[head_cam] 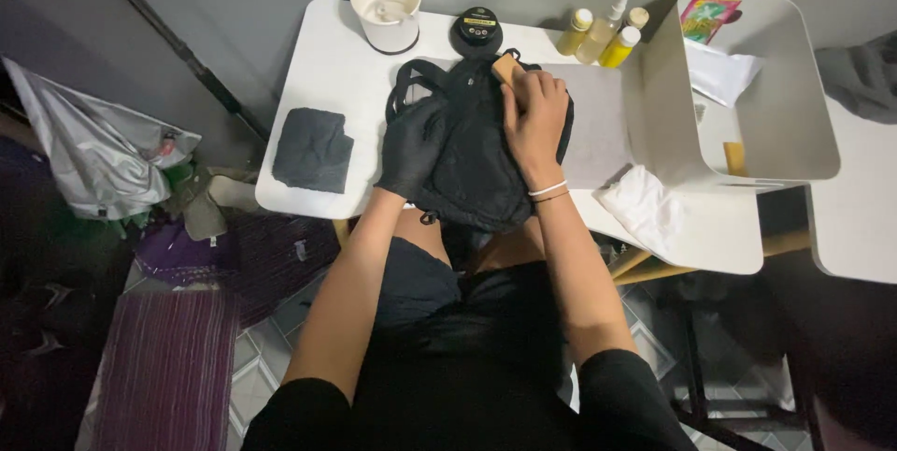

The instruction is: The person scrubs a black bag with a wooden brush while wearing black gloves. They hold the bag steady with one hand and scrub the surface with the other, focusing on different areas of the bag throughout the video.

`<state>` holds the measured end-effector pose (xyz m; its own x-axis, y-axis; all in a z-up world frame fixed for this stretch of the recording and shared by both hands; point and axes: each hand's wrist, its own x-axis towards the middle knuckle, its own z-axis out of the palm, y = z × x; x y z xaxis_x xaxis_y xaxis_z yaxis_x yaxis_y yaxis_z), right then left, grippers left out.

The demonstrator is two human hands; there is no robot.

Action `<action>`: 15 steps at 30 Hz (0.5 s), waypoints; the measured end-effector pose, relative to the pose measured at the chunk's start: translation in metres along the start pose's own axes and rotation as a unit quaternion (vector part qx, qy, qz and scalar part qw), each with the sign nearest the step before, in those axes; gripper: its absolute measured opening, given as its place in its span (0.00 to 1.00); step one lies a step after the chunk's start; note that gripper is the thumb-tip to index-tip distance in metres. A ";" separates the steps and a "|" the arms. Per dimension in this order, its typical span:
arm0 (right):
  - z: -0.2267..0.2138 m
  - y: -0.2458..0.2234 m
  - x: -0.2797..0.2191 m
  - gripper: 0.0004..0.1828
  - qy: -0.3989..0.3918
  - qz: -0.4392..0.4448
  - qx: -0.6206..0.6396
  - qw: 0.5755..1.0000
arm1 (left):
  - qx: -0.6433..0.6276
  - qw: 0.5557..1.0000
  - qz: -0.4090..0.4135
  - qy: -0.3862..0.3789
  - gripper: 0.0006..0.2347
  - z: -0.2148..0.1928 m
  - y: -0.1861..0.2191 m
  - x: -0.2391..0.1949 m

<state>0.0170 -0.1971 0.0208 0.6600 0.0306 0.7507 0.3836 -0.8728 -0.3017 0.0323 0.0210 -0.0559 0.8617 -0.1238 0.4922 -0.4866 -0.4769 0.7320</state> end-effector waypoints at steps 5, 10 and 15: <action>0.015 0.016 -0.006 0.12 -0.031 -0.015 0.117 0.992 | -0.024 1.000 -0.015 0.004 0.13 -0.008 0.017 0.002; 0.000 -0.002 0.001 0.09 0.002 -0.001 0.056 0.998 | 0.002 1.000 -0.009 0.012 0.12 -0.006 0.011 -0.001; 0.016 0.017 -0.009 0.10 -0.014 0.009 0.045 0.999 | 0.002 1.000 0.019 0.017 0.13 -0.004 0.004 -0.002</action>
<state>0.0283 -0.2045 -0.0006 0.6849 0.0299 0.7280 0.4272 -0.8259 -0.3680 0.0280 0.0224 -0.0517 0.8367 -0.1131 0.5359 -0.5190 -0.4763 0.7098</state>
